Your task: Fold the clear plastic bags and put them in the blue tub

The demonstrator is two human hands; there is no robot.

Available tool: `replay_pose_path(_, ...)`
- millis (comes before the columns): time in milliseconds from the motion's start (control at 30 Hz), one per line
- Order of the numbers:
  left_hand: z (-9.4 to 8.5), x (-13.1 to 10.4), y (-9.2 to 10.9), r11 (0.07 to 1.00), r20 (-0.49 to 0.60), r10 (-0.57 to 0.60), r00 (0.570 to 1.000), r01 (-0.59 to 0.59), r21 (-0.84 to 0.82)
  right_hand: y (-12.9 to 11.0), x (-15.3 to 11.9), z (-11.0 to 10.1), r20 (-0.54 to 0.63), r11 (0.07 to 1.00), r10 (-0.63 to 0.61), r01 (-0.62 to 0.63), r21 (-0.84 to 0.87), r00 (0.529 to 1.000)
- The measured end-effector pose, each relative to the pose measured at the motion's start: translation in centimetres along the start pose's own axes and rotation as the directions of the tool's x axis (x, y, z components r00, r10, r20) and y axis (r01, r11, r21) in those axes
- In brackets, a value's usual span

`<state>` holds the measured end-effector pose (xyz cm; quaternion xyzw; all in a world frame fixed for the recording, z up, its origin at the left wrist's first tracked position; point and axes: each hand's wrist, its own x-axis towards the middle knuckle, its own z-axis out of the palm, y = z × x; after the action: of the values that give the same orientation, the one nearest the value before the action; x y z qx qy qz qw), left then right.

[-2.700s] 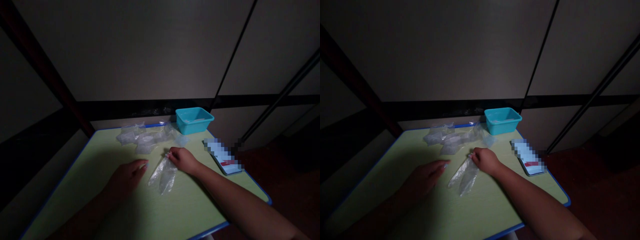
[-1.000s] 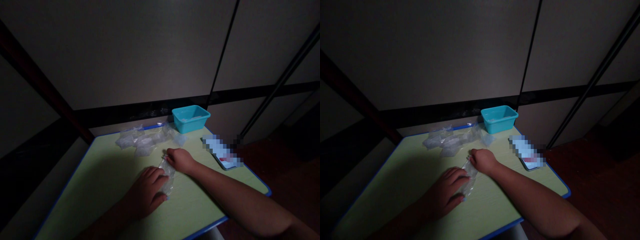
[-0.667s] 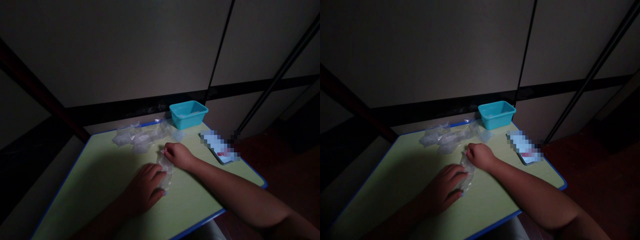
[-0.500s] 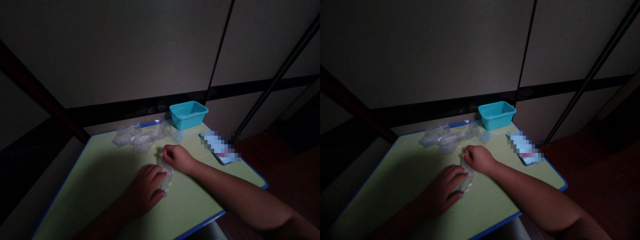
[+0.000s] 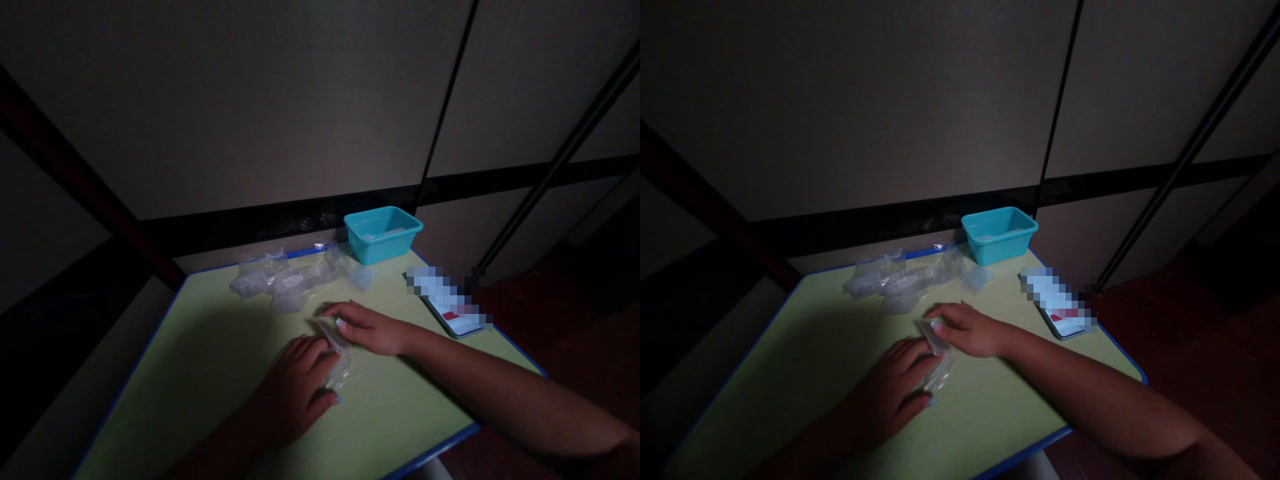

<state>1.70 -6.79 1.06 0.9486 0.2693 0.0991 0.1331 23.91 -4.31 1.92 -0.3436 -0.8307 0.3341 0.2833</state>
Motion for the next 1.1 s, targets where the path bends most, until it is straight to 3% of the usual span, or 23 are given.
replay_pose_path(133, -0.2, 0.0, 0.2, 1.000, -0.020, 0.004, 1.000, -0.005, -0.012, 0.1, -1.5, 0.1, 0.139, 0.966, 0.149, -0.114, -0.233, 0.979)
replay_pose_path(333, 0.0, -0.1, 0.0, 1.000, 0.015, -0.009, 1.000, 0.010, -0.029, -0.6, -1.4, 0.9, 0.206, 0.947, 0.099, -0.028, -0.319, 0.973)
replay_pose_path(767, 0.7, -0.5, -0.9, 0.998, 0.036, 0.046, 0.998, -0.047, 0.032, -0.4, -1.3, 0.6, 0.102, 0.905, 0.248, -0.193, -0.379, 0.963)
replay_pose_path(1100, 0.9, -0.8, -0.8, 0.994, -0.105, 0.065, 0.992, -0.056, 0.092, -0.2, -1.3, 1.1, 0.073, 0.893, 0.269, -0.221, -0.393, 0.960)
